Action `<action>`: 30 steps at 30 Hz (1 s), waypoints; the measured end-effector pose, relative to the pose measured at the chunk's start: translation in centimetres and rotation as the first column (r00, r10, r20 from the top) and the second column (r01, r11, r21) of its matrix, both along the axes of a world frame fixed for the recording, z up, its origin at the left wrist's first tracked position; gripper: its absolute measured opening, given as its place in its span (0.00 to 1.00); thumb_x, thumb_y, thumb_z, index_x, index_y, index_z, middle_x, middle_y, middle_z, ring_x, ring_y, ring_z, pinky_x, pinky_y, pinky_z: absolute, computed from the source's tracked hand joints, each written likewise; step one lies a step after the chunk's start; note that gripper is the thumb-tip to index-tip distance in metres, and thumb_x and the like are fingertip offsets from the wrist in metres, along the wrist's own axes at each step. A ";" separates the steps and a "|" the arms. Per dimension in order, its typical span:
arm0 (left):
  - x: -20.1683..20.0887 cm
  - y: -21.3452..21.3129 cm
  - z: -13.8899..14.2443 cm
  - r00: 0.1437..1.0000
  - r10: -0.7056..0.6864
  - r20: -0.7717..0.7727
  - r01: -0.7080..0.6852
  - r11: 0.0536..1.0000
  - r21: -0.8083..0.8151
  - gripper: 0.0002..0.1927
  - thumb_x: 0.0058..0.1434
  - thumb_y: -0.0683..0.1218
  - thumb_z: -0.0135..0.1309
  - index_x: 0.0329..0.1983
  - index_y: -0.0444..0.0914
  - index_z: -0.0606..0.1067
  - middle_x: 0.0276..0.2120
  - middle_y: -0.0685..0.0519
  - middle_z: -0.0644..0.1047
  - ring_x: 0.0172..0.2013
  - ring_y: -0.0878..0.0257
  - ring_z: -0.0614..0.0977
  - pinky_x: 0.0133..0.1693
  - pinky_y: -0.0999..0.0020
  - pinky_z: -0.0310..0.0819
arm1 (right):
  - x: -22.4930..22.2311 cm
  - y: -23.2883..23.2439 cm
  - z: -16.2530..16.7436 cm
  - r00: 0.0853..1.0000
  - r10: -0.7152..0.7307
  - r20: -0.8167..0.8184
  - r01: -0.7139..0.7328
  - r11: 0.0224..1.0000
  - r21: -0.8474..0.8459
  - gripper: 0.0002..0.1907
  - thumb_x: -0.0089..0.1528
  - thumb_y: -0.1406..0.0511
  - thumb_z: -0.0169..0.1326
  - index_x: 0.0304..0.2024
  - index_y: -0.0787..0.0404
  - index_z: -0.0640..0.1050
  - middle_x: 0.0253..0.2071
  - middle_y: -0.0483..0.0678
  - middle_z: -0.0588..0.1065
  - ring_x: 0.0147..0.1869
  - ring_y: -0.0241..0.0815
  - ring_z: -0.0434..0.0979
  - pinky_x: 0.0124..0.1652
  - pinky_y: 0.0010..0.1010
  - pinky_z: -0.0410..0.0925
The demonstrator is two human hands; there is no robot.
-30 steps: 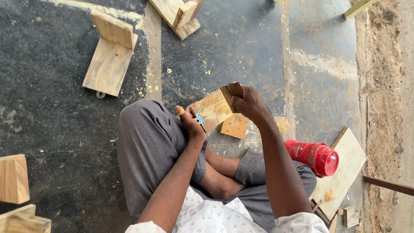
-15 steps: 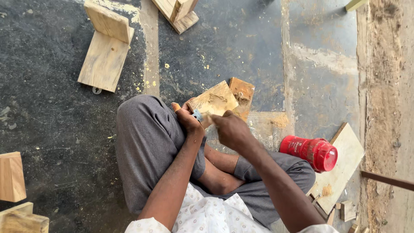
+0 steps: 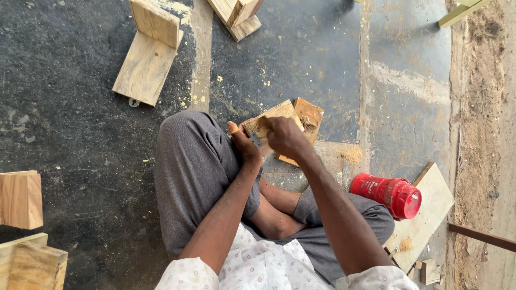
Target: The person sits cross-legged on the floor sanding small wooden bracket-shaped pieces with a sanding block, rubbing the surfaces and edges of each piece. Sanded pieces are placed aside and stacked with other finished pieces near a yellow wall.
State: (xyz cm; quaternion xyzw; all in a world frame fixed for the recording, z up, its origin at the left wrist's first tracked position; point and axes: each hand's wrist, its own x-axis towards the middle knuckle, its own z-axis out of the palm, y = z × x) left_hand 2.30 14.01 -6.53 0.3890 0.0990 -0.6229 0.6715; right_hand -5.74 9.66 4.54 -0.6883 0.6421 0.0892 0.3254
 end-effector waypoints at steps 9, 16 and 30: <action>0.2 0.5 -0.9 1.000 -0.014 0.024 0.016 0.996 -0.086 0.36 0.68 0.68 0.41 0.55 0.31 0.74 0.45 0.47 0.79 0.45 0.59 0.81 0.49 0.64 0.76 | -9.7 1.3 6.6 0.501 -0.530 0.684 0.574 0.795 0.195 0.14 0.60 0.72 0.55 0.50 0.66 0.78 0.43 0.49 0.80 0.43 0.42 0.83 0.46 0.35 0.78; -0.7 0.9 -2.0 0.979 -0.196 0.053 0.200 0.977 -0.071 0.17 0.64 0.49 0.62 0.49 0.33 0.74 0.42 0.52 0.79 0.38 0.65 0.81 0.39 0.68 0.79 | -18.0 6.3 5.6 0.201 -0.621 0.758 0.705 0.629 0.328 0.14 0.60 0.73 0.56 0.50 0.70 0.77 0.44 0.55 0.80 0.45 0.48 0.84 0.47 0.42 0.79; -1.3 0.6 -1.6 0.381 -0.057 0.923 0.507 0.848 -0.156 0.21 0.64 0.49 0.62 0.59 0.40 0.77 0.45 0.49 0.79 0.44 0.62 0.82 0.45 0.67 0.79 | -20.5 9.1 0.5 0.045 -0.615 0.787 0.694 0.586 0.418 0.17 0.60 0.71 0.61 0.52 0.67 0.76 0.46 0.54 0.80 0.47 0.43 0.84 0.48 0.37 0.79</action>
